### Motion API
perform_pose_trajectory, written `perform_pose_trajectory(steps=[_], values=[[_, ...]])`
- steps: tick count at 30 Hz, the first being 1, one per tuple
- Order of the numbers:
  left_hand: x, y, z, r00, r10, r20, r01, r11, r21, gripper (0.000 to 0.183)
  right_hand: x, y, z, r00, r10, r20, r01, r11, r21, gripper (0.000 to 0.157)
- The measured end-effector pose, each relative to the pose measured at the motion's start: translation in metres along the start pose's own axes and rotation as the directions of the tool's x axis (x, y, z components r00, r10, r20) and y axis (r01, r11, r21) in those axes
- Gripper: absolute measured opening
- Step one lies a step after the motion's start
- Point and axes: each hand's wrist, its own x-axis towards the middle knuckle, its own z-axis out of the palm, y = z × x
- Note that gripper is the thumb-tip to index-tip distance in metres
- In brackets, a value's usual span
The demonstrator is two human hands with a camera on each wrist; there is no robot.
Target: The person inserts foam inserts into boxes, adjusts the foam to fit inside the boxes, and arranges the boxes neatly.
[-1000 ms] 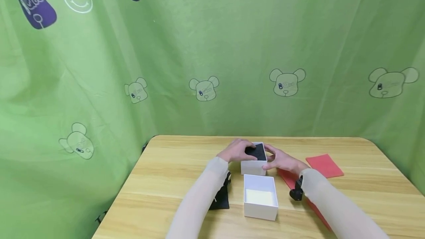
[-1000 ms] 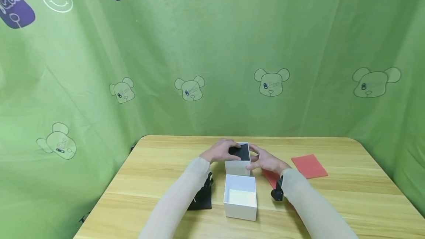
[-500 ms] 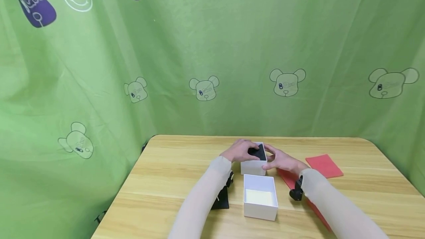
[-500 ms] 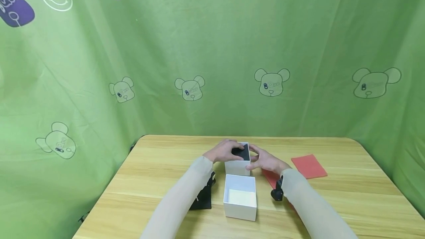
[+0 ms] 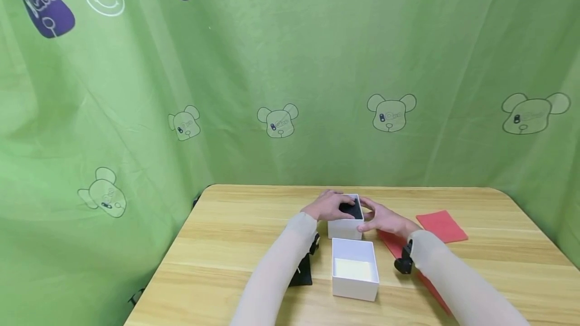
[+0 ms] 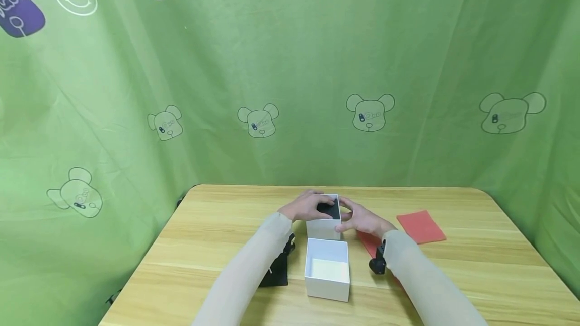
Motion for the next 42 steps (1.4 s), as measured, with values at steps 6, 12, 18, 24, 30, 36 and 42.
perform_pose_trajectory(steps=[6, 12, 18, 24, 30, 36, 42], values=[[-0.003, -0.004, 0.001, 1.000, 0.006, -0.011, -0.006, 0.999, -0.042, 0.050, 0.001, -0.001, 0.003, 1.000, 0.008, 0.002, -0.008, 1.000, 0.009, 0.100], [-0.010, -0.016, -0.001, 0.997, 0.037, -0.062, -0.042, 0.996, -0.080, 0.050, 0.001, 0.002, 0.001, 1.000, 0.017, 0.003, -0.017, 1.000, 0.016, 0.101], [-0.017, -0.027, 0.000, 0.998, 0.005, -0.067, -0.008, 0.998, -0.054, 0.050, 0.001, 0.002, 0.001, 1.000, 0.020, -0.009, -0.020, 1.000, 0.023, 0.103], [-0.023, -0.029, -0.001, 0.998, -0.028, -0.063, 0.020, 0.992, -0.122, 0.050, 0.003, 0.003, 0.002, 1.000, -0.010, 0.007, 0.010, 0.999, 0.040, 0.102], [-0.041, -0.037, -0.009, 0.994, -0.076, -0.072, 0.042, 0.919, -0.393, 0.049, 0.003, 0.004, 0.002, 1.000, -0.018, -0.010, 0.018, 0.998, 0.054, 0.102], [-0.072, -0.051, -0.017, 0.993, -0.092, -0.074, 0.047, 0.880, -0.473, 0.055, 0.002, 0.001, 0.001, 1.000, -0.020, -0.019, 0.021, 0.999, 0.049, 0.105], [-0.105, -0.064, -0.014, 0.995, -0.095, -0.029, 0.072, 0.891, -0.449, 0.057, 0.003, 0.002, 0.000, 1.000, -0.011, -0.022, 0.012, 1.000, 0.023, 0.104]])
